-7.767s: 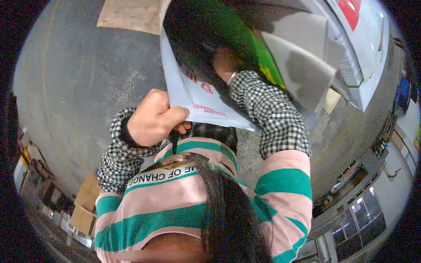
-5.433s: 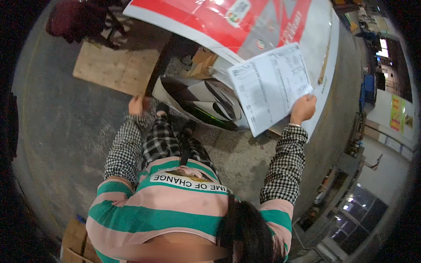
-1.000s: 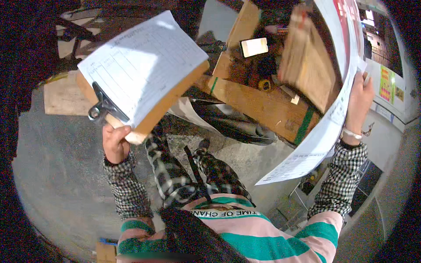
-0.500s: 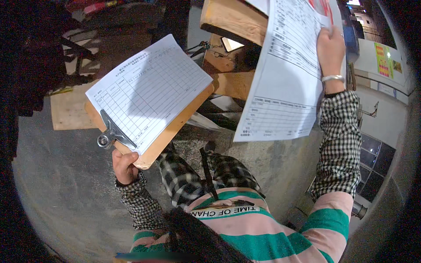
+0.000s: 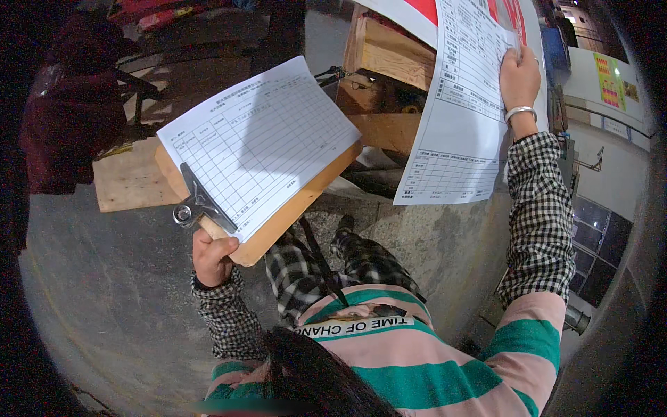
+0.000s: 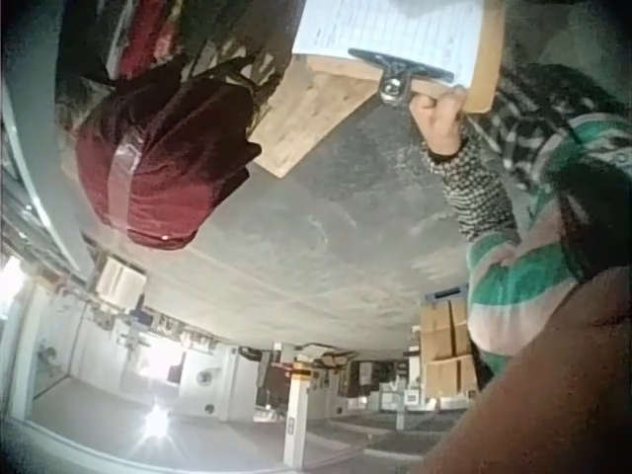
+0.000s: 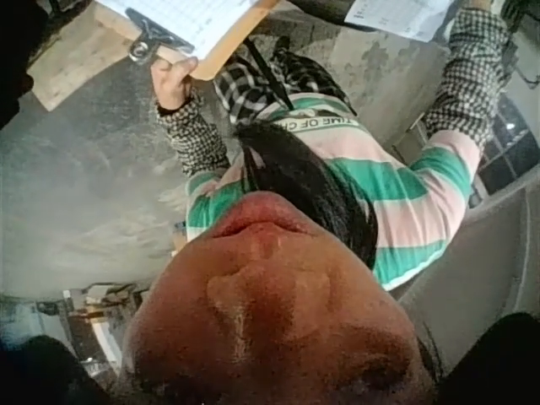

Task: Organizing paperwork and filling out a production or quality control form on a clipboard.

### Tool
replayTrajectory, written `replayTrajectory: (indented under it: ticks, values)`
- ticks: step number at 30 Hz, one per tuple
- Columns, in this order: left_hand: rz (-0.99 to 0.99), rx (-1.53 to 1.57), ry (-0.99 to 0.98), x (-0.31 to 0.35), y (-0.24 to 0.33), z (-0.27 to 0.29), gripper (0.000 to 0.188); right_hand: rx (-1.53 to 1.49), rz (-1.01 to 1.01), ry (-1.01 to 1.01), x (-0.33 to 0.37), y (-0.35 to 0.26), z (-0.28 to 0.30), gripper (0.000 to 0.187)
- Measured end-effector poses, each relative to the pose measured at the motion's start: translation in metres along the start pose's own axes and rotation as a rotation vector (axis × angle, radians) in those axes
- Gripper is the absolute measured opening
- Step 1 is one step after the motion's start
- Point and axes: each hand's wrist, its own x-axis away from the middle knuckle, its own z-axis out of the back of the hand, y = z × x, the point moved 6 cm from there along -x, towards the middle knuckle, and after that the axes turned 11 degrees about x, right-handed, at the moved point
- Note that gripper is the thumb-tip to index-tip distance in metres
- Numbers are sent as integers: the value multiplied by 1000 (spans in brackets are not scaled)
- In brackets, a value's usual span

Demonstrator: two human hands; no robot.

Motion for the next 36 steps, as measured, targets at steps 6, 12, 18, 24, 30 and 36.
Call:
replayTrajectory:
  ticks: [6,12,18,24,30,36]
  values:
    - [-13,-48,-87,11,10,-7,19,1,39,33,-4,8,1,33]
    - [-1,-81,-64,20,7,-12,21,41,49,20,-4,22,-13,35]
    - [-82,-103,-28,23,10,-15,19,93,57,80,-11,25,-28,34]
    - [-557,-650,116,117,59,-1,15,0,97,228,-23,29,-50,19]
    - [-1086,-467,-69,211,112,15,29,-331,-137,141,18,67,66,14]
    - [-848,-154,-151,127,148,-106,19,-348,-432,189,105,177,88,9]
